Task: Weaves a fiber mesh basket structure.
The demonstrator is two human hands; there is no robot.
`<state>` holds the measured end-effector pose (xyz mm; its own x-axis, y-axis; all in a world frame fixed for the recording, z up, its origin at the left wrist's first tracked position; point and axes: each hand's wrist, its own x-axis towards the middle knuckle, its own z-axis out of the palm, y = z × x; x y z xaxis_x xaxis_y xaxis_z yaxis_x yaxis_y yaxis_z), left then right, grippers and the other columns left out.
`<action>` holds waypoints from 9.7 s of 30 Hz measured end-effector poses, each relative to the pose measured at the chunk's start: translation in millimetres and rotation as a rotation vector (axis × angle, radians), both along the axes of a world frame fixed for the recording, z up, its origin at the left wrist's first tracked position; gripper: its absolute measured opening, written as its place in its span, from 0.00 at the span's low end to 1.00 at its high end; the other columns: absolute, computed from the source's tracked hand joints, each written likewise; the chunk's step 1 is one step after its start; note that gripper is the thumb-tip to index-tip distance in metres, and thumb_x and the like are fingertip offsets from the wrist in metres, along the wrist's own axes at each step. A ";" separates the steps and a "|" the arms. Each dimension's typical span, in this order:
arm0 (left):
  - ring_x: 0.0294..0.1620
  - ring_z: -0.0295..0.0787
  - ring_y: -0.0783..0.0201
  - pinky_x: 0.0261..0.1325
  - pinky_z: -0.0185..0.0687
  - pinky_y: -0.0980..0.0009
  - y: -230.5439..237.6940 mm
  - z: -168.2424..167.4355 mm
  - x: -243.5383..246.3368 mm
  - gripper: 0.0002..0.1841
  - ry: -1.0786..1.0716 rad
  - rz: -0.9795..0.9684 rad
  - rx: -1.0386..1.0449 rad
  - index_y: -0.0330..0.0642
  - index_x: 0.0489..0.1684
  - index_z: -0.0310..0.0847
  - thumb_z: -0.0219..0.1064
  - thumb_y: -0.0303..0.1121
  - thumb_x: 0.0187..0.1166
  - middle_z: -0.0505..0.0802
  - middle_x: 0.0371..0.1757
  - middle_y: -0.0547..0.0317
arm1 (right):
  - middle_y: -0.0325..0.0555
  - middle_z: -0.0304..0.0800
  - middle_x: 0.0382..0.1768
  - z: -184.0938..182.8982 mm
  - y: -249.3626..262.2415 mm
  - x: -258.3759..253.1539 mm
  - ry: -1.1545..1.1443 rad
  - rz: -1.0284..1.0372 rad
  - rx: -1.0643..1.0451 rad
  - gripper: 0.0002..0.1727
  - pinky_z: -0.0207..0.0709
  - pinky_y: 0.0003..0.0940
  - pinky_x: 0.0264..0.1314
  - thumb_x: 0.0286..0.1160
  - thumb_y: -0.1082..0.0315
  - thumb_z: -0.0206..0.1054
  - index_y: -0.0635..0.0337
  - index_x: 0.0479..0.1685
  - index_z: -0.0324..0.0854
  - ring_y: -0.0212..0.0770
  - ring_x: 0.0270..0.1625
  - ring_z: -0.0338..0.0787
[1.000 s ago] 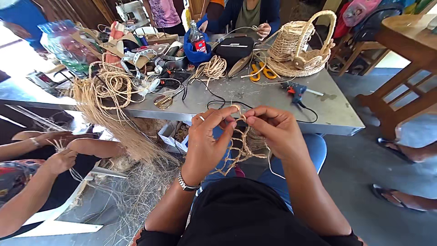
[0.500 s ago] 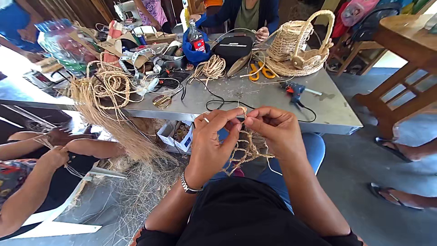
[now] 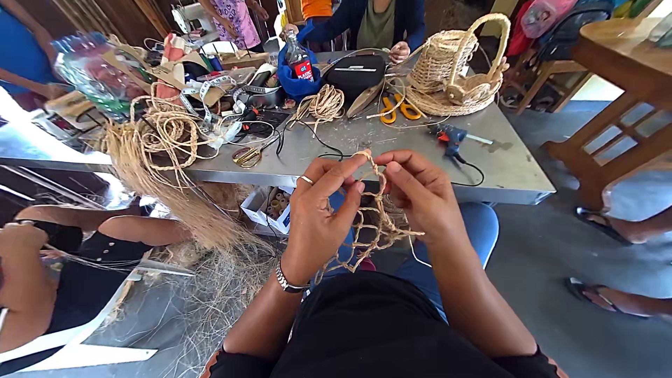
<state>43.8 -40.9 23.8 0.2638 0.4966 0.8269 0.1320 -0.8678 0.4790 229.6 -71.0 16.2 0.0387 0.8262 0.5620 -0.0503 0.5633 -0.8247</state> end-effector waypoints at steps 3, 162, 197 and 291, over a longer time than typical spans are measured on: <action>0.47 0.85 0.70 0.50 0.85 0.75 0.3 -1.1 1.0 0.18 -0.007 -0.034 -0.005 0.34 0.65 0.86 0.69 0.22 0.77 0.88 0.53 0.55 | 0.33 0.84 0.28 -0.9 0.5 -0.8 -0.008 0.003 0.014 0.12 0.68 0.13 0.22 0.90 0.65 0.58 0.58 0.52 0.88 0.21 0.22 0.75; 0.37 0.88 0.70 0.41 0.87 0.74 35.2 26.9 -22.3 0.19 0.157 -0.267 -0.299 0.43 0.72 0.82 0.64 0.36 0.85 0.91 0.43 0.63 | 0.31 0.72 0.18 -5.4 9.2 -3.0 -0.444 -0.376 0.338 0.08 0.59 0.12 0.21 0.81 0.68 0.68 0.64 0.48 0.88 0.18 0.19 0.65; 0.55 0.78 0.63 0.57 0.61 0.63 -55.8 38.9 -76.6 0.08 0.908 -0.301 0.788 0.54 0.44 0.83 0.57 0.32 0.87 0.88 0.42 0.68 | 0.38 0.78 0.23 -16.3 -96.2 11.6 -1.084 0.105 0.590 0.14 0.72 0.32 0.21 0.89 0.68 0.51 0.48 0.50 0.85 0.38 0.23 0.80; 0.52 0.88 0.77 0.80 0.57 0.39 37.0 -9.9 -16.0 0.11 0.189 0.062 -0.105 0.50 0.54 0.90 0.70 0.39 0.80 0.95 0.44 0.73 | 0.32 0.86 0.30 27.4 33.3 26.7 -0.761 -0.035 0.050 0.12 0.74 0.19 0.33 0.87 0.60 0.61 0.54 0.45 0.88 0.22 0.29 0.80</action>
